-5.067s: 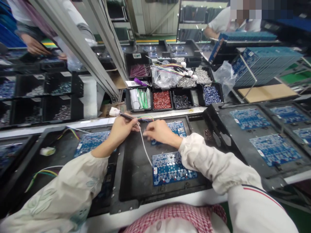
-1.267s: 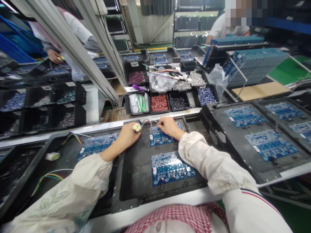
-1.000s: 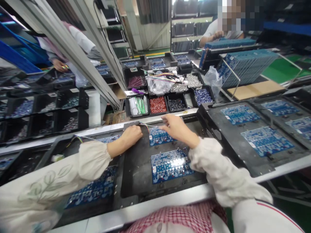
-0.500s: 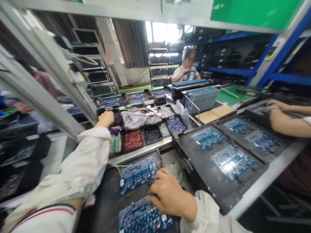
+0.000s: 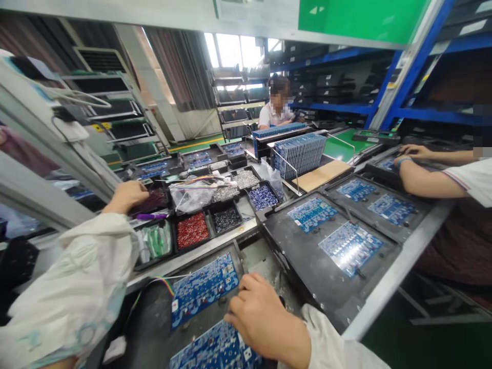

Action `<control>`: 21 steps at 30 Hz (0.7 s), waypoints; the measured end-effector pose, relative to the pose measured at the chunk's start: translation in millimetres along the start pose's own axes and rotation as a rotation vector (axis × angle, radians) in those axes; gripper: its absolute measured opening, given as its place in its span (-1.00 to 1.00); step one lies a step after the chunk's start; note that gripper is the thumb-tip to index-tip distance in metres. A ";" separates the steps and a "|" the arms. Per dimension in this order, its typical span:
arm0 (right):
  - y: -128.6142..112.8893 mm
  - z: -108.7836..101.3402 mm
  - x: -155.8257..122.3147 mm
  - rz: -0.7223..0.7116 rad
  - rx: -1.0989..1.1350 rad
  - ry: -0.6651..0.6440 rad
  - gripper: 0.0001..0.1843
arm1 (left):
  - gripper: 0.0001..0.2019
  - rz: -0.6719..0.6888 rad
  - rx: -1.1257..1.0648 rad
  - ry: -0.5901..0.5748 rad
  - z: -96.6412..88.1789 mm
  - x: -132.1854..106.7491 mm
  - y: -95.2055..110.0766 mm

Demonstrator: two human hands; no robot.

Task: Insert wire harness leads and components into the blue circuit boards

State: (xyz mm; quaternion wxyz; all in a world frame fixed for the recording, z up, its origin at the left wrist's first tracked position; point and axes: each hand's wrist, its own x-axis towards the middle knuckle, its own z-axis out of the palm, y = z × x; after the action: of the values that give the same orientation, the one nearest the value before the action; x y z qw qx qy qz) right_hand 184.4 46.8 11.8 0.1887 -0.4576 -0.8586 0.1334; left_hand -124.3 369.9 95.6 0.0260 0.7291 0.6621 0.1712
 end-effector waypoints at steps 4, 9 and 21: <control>-1.4 2.5 0.6 -0.043 0.086 0.118 -0.79 | -0.84 -0.050 0.151 0.023 -14.4 3.8 -0.2; 2.4 7.6 4.8 -0.071 0.095 0.267 -0.78 | -0.79 -0.101 0.185 0.122 -45.1 -7.7 20.6; -16.6 5.5 41.6 0.080 0.445 0.139 -0.60 | -0.92 0.058 -1.007 -0.531 33.3 -279.7 86.1</control>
State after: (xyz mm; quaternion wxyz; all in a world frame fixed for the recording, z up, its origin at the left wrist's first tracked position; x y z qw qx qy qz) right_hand 148.5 72.3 21.9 0.3383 -0.4464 -0.7742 0.2948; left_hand -50.6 93.1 26.9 0.5311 0.6629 0.4491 0.2771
